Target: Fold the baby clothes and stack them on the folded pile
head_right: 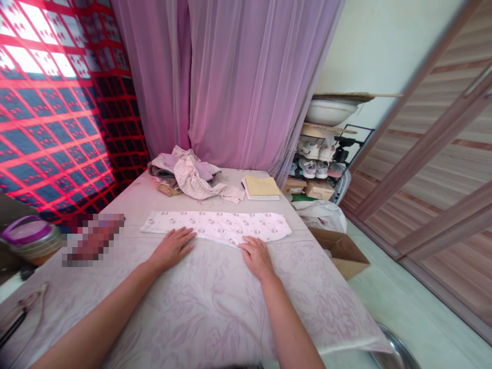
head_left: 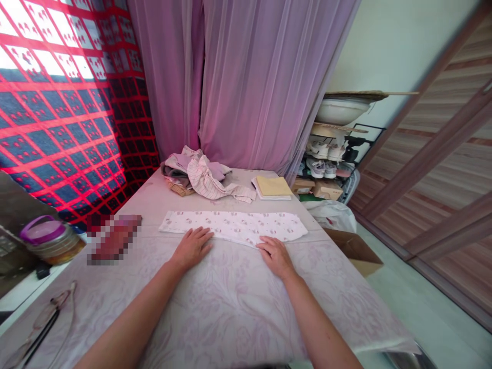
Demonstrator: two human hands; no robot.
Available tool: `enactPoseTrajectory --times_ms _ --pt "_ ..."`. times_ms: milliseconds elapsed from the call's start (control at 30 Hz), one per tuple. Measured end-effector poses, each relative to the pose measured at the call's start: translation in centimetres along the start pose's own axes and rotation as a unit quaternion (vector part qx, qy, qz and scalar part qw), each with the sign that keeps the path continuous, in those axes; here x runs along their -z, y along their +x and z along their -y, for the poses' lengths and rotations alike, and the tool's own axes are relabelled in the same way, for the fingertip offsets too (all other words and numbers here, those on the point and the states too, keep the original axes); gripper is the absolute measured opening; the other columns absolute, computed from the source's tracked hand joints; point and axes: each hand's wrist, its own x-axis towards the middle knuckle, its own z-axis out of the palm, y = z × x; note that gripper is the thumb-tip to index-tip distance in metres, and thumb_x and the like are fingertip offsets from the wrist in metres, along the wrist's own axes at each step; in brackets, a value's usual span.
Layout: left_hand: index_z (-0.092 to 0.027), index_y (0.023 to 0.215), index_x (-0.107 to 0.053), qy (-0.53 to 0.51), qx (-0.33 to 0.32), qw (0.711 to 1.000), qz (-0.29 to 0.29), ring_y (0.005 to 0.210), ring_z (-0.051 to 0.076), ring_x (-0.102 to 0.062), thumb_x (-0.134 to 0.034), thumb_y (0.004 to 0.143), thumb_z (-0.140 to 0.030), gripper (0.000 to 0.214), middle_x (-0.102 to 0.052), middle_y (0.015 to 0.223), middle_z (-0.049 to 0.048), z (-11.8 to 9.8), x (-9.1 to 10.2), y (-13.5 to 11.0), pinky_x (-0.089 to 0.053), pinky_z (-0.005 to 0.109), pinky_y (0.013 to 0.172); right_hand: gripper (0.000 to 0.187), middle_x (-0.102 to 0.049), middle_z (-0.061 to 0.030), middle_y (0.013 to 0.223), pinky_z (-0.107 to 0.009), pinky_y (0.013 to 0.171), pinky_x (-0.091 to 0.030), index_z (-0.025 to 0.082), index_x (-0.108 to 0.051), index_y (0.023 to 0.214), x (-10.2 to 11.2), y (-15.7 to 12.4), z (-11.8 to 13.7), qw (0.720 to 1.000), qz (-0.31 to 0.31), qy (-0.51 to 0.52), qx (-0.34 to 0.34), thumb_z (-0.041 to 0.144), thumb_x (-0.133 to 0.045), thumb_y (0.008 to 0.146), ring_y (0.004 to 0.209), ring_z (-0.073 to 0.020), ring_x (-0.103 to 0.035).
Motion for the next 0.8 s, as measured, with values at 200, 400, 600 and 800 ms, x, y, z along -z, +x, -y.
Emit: enactPoseTrajectory --times_ms 200,400,600,800 --pt "-0.029 0.138 -0.049 0.016 0.038 0.999 0.012 0.141 0.026 -0.031 -0.036 0.095 -0.043 0.047 -0.042 0.15 0.0024 -0.9 0.4 -0.3 -0.021 0.049 0.115 0.026 -0.07 -0.006 0.115 -0.042 0.099 -0.041 0.027 -0.076 0.095 0.5 -0.4 1.1 0.999 -0.001 -0.039 -0.015 0.018 -0.055 0.082 0.111 -0.023 -0.06" --pt "-0.028 0.142 -0.043 0.031 0.094 0.995 0.022 0.144 0.029 -0.024 -0.034 0.095 -0.047 0.051 -0.032 0.155 0.0056 -1.7 -0.2 -0.4 -0.018 0.053 0.114 0.032 -0.066 -0.0038 0.124 -0.044 0.103 -0.037 0.029 -0.072 0.108 1.3 -1.3 3.0 0.994 0.034 -0.086 -0.051 0.02 -0.05 0.087 0.122 -0.0233 -0.053" --pt "-0.028 0.141 -0.045 0.034 0.09 0.995 -0.018 0.143 0.031 -0.027 -0.034 0.095 -0.047 0.051 -0.035 0.153 0.009 -1.9 -0.8 -0.8 -0.02 0.055 0.112 0.035 -0.064 -0.0053 0.126 -0.044 0.101 -0.04 0.028 -0.071 0.111 1.5 -1.4 3.2 0.994 0.04 -0.09 -0.047 0.017 -0.048 0.087 0.123 -0.0244 -0.052" --pt "-0.025 0.141 -0.044 0.036 0.116 0.992 -0.032 0.142 0.03 -0.027 -0.037 0.094 -0.048 0.053 -0.035 0.153 0.011 -2.2 -0.6 -1.0 -0.022 0.053 0.113 0.035 -0.064 -0.0054 0.126 -0.043 0.101 -0.042 0.027 -0.07 0.113 1.4 -1.4 3.1 0.994 0.041 -0.091 -0.048 0.018 -0.047 0.088 0.124 -0.0238 -0.052"
